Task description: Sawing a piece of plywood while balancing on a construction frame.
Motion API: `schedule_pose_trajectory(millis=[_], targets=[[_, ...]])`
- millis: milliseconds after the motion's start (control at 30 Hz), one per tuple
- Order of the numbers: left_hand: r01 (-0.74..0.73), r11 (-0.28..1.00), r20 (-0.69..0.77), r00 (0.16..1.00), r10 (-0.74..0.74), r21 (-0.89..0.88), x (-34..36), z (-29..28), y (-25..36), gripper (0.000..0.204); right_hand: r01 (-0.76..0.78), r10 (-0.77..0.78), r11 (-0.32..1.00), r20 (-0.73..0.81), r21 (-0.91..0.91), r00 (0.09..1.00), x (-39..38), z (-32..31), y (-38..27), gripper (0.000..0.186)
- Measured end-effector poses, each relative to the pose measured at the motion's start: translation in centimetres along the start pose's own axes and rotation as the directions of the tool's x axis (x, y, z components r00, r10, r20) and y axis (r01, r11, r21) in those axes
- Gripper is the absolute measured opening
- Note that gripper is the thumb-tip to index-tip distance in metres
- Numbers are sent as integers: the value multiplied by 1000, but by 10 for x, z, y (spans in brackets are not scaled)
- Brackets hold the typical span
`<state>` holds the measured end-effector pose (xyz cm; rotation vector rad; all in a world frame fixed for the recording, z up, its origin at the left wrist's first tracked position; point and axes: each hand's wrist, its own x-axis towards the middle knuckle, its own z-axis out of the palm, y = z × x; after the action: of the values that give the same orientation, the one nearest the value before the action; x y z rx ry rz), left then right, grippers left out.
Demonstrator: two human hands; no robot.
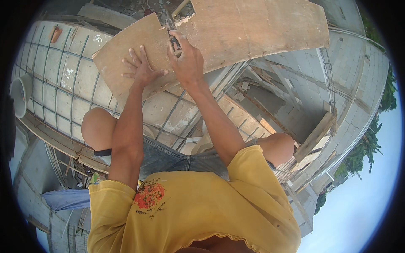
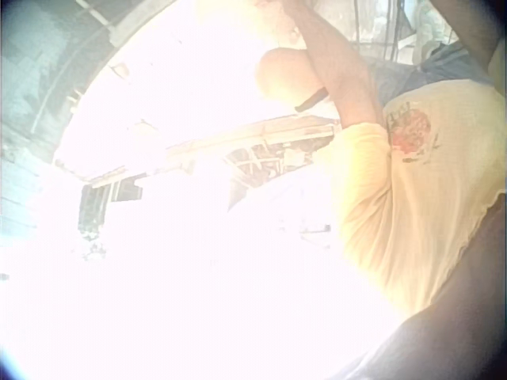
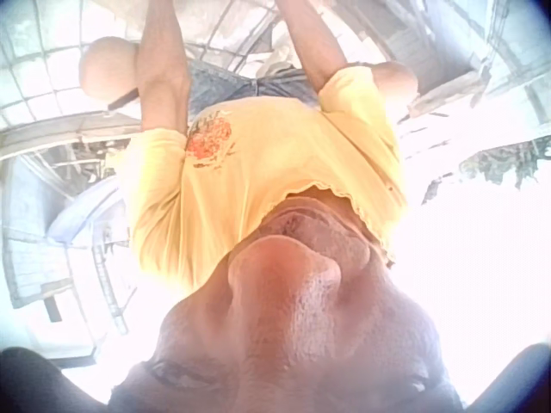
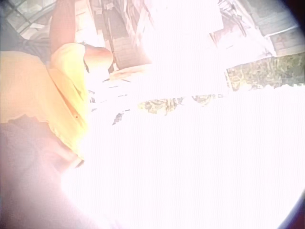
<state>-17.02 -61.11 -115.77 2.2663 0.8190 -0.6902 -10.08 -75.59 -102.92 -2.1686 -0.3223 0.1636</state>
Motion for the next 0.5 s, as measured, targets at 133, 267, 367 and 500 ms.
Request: schedule_pose_trajectory(millis=[133, 267, 367, 500], targets=[[3, 1000, -52, 999, -4, -9, 9, -5, -5, 146, -151, 152, 988, 48, -25, 987, -64, -42, -2, 35], [-2, 1000, -3, 1000, 2, 29, -7, 0, -6, 146, -245, 245, 969, 29, -14, 969, -157, -112, -39, 35], [-17, 1000, -53, 998, 18, 13, 9, -7, -7, 146, -220, 220, 973, 0, 75, 975, -87, -63, -16, 32], [-24, 1000, 13, 1000, 24, 9, 10, 5, 5, 146, -66, 67, 997, -34, 40, 997, 46, -2, 6, 30]])
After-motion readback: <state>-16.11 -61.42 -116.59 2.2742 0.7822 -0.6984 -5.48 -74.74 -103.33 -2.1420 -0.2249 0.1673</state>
